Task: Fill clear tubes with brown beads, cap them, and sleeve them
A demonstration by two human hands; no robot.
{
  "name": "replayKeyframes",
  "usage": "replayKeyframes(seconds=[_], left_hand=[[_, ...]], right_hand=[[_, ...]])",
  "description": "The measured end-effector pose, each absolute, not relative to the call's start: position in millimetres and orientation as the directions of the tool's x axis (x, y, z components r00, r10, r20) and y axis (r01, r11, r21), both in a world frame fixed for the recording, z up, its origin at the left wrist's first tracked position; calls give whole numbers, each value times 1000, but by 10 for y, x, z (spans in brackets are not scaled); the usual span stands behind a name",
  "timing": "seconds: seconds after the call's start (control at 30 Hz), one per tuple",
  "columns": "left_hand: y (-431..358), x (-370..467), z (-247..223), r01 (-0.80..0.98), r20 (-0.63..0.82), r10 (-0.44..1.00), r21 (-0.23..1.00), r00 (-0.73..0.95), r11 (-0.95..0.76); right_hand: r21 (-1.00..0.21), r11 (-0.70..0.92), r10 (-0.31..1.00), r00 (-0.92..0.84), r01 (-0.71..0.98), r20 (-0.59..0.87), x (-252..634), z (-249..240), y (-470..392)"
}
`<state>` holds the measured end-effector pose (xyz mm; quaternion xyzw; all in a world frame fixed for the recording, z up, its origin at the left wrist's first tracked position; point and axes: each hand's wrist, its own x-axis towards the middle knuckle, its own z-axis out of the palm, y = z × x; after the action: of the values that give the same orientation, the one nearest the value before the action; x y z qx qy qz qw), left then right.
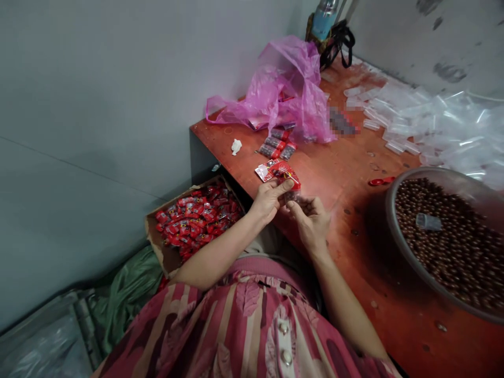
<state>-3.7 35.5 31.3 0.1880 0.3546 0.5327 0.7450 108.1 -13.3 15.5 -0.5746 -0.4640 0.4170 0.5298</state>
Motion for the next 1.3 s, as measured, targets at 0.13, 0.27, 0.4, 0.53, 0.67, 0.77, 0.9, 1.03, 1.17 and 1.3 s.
replayKeyframes(seconds=[0.13,0.27,0.4,0.53,0.67,0.77,0.9,1.03,1.17,1.3], left_hand=[[368,-88,319,-607,-329,912,681,245,409],[400,-140,365,-538,-298,910,735,289,412],[411,-130,386,-513,-292,910,755,295,409],[387,-121,377,-527,-281,932,769,230,362],[380,-182,382,-535,-264,916,748,303,393],[389,-239,408,-534,-251,889,725,383,435],[389,-262,459,-528,-258,879,719,401,452],[366,-238,498,-545,-245,884,713,397,442],[340,-189,503,-567,-241,887,696,394,441],[328,-143,480,-565,-268,914,722,306,400]], right_hand=[[-1000,-27,985,169,13,-24,1123,174,-123],[-980,-124,991,27,-156,-130,1169,196,-81],[-1000,-4,986,166,27,1,1164,224,-90],[-998,-56,996,65,-13,-57,1176,265,-100],[-995,-83,996,-30,-51,-82,1229,289,-83],[-999,-21,999,-35,34,-22,1244,268,-101],[-985,80,995,53,152,89,1212,216,-162],[-999,29,998,59,19,30,1167,230,-187],[-998,13,993,118,-64,5,1135,234,-176],[-1000,21,990,139,-2,21,1139,201,-173]])
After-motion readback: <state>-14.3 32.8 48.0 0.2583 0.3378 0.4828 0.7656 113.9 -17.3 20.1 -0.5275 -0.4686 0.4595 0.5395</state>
